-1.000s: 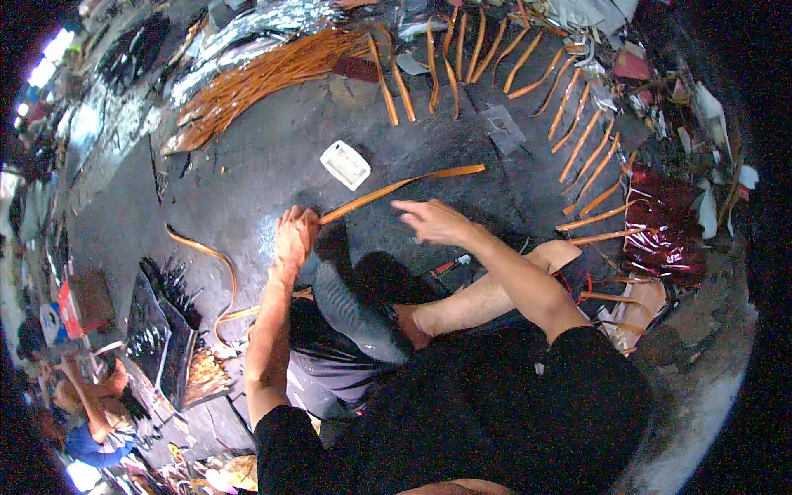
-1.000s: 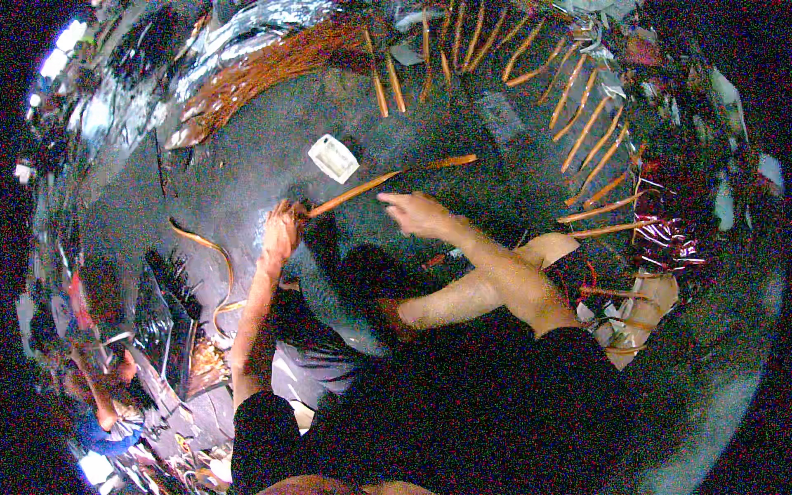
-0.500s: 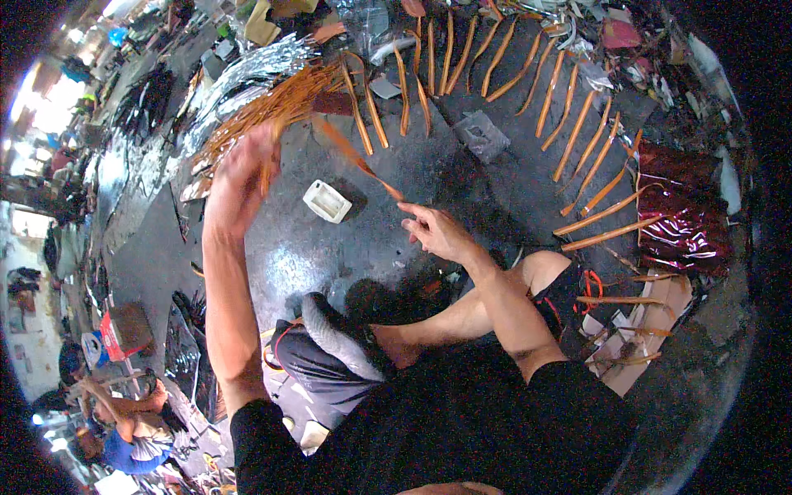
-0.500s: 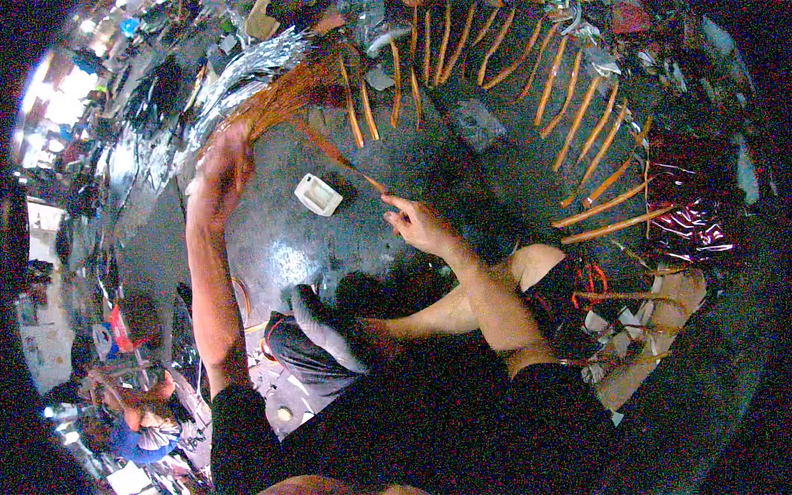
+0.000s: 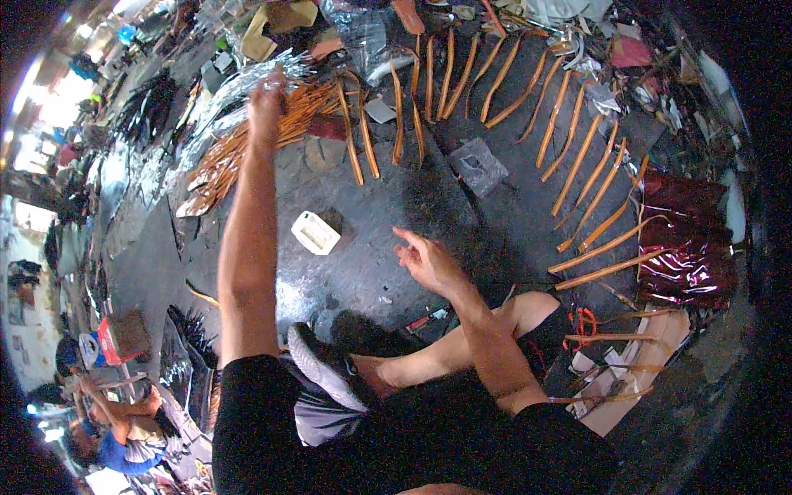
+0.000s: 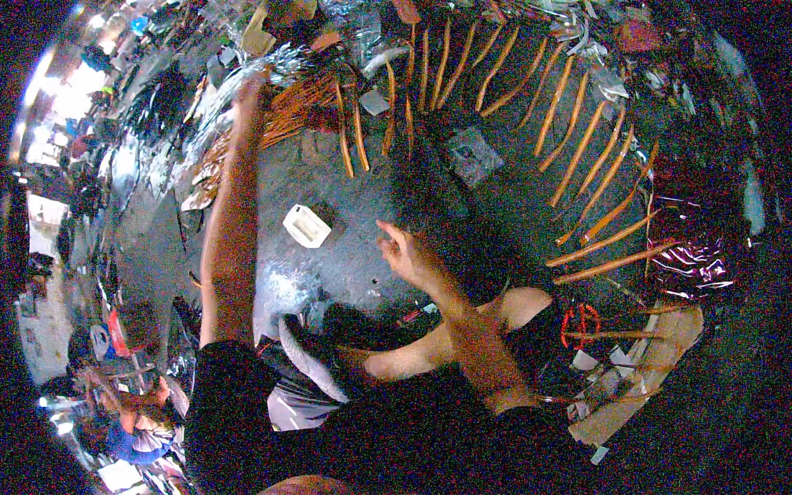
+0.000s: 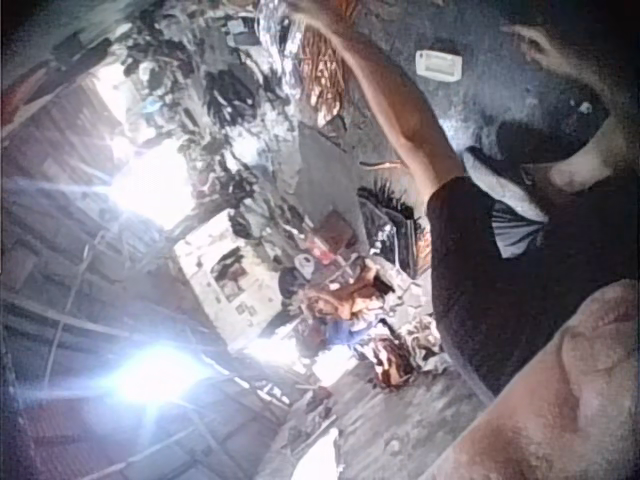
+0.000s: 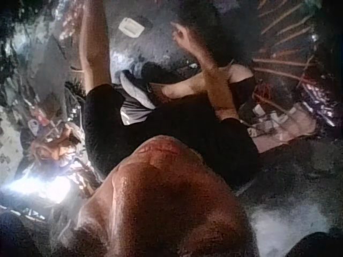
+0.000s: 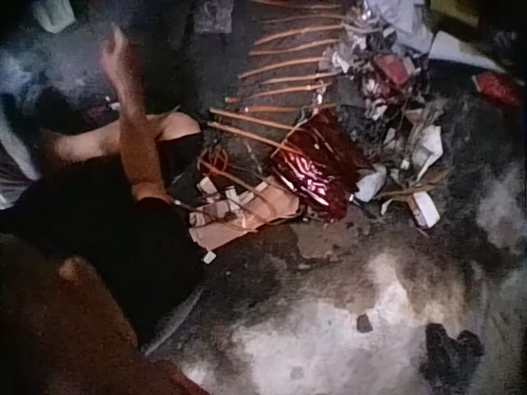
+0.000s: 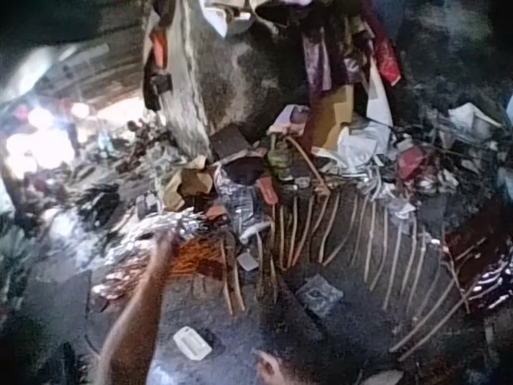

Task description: The person sits on the floor and repeatedly picks up thin bamboo sticks, rubs them against a white rectangular block, and places them aside. The person handles the sticks one by one in a repetitive cycle.

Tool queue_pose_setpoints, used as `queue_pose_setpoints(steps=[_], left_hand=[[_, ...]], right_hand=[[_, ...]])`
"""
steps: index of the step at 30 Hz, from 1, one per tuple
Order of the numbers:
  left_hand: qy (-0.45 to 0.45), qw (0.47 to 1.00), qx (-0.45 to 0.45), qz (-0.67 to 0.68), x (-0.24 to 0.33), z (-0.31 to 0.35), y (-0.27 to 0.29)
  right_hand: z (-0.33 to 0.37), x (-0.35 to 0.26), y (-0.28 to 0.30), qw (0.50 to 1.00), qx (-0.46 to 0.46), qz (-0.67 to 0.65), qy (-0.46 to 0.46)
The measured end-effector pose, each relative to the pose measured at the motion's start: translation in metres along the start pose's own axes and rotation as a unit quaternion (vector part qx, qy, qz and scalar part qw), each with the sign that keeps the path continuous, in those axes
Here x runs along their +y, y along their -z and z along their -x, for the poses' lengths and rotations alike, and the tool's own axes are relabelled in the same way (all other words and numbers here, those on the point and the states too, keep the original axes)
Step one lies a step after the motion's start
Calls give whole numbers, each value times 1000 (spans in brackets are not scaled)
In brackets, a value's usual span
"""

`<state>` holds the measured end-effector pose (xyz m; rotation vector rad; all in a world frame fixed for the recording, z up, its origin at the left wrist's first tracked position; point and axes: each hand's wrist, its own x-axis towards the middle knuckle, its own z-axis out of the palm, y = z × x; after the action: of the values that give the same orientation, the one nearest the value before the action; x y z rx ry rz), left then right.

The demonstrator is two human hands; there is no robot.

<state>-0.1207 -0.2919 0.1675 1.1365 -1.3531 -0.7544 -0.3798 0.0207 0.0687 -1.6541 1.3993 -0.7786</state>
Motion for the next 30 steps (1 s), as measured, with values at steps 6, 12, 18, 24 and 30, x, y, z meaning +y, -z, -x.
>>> queue_pose_setpoints(steps=[6,12,18,24,30], left_hand=[[201,925,-47,-318,-184,116,0],[92,926,-112,-348,-101,148,14],[124,938,-32,-321,-67,238,156],[279,804,170,-497,-122,364,341],[318,814,199,-443,-173,423,401]], right_hand=[[-7,-3,-12,999,-47,-13,8],[-11,-9,-7,997,-59,9,-51],[-1,5,-29,998,-58,-18,-33],[8,-10,-51,995,-67,68,-6],[-30,-62,-102,964,-47,188,180]])
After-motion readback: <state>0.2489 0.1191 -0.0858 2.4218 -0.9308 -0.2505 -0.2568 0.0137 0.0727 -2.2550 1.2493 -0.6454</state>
